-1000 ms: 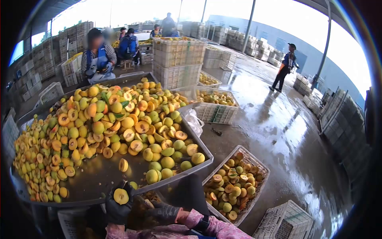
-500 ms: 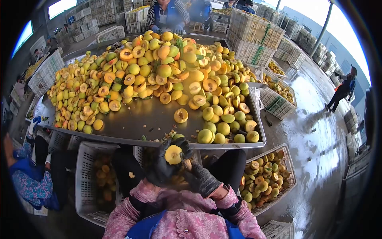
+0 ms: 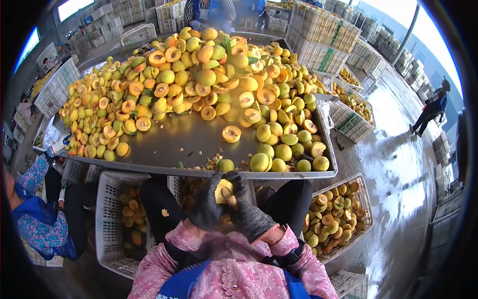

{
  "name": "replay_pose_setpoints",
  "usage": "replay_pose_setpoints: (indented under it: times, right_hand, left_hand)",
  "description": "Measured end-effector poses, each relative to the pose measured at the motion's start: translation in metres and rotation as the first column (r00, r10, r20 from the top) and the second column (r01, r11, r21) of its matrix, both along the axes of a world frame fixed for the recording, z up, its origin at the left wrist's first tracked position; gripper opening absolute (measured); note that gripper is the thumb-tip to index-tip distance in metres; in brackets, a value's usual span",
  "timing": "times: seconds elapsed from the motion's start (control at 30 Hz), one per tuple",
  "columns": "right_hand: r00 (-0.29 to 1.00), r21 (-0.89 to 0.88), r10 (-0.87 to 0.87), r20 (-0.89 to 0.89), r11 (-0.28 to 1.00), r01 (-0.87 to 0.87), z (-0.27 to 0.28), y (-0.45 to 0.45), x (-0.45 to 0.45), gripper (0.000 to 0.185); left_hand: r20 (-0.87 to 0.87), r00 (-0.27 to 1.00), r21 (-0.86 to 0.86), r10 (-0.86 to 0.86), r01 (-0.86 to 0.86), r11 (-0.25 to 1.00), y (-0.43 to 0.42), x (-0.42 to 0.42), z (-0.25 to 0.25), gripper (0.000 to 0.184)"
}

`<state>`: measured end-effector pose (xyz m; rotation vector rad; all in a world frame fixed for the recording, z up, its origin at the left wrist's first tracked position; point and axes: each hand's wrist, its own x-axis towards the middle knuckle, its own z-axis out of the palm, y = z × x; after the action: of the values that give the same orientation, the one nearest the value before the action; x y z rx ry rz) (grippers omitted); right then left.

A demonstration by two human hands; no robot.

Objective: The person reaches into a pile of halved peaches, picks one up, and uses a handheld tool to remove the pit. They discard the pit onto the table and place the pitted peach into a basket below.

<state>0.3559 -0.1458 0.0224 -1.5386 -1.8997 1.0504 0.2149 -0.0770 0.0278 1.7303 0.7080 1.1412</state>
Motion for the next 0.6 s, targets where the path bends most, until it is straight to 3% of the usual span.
replay_pose_setpoints:
  times: [0.1,0.17,0.27,0.37,0.47,0.57,0.6]
  right_hand:
    - [0.995,0.041,0.050,0.083,0.998,-0.054,0.007,0.000,0.004,0.033]
    - [0.998,0.077,0.001,0.070,0.997,-0.007,-0.011,0.000,0.005,0.032]
    - [0.992,0.068,0.073,0.106,0.994,-0.081,-0.017,0.002,0.007,0.034]
    - [0.989,-0.044,0.146,0.031,0.989,-0.144,-0.012,0.005,0.010,0.039]
    - [0.984,0.022,0.174,0.048,0.984,-0.175,-0.039,0.004,0.009,0.042]
    - [0.952,-0.055,0.176,-0.250,0.979,-0.195,-0.041,0.008,0.009,0.042]
    - [0.954,-0.034,0.190,-0.233,0.978,-0.204,-0.038,0.009,0.008,0.040]
  left_hand:
    - [-0.168,0.986,0.044,-0.010,0.018,0.999,0.006,-0.011,-0.012,0.040]
    - [-0.199,0.979,0.062,-0.047,0.061,0.996,0.009,-0.013,-0.012,0.044]
    - [-0.229,0.972,0.133,-0.054,0.086,0.987,0.010,-0.014,-0.005,0.046]
    - [-0.296,0.954,0.151,0.041,0.004,0.989,0.001,-0.014,-0.002,0.044]
    - [-0.245,0.941,0.384,0.235,-0.128,0.914,-0.002,-0.014,-0.027,0.041]
    - [-0.274,0.939,0.246,0.209,-0.142,0.959,0.000,-0.020,-0.058,0.047]
    - [-0.286,0.938,0.198,0.196,-0.143,0.970,0.001,-0.021,-0.059,0.046]
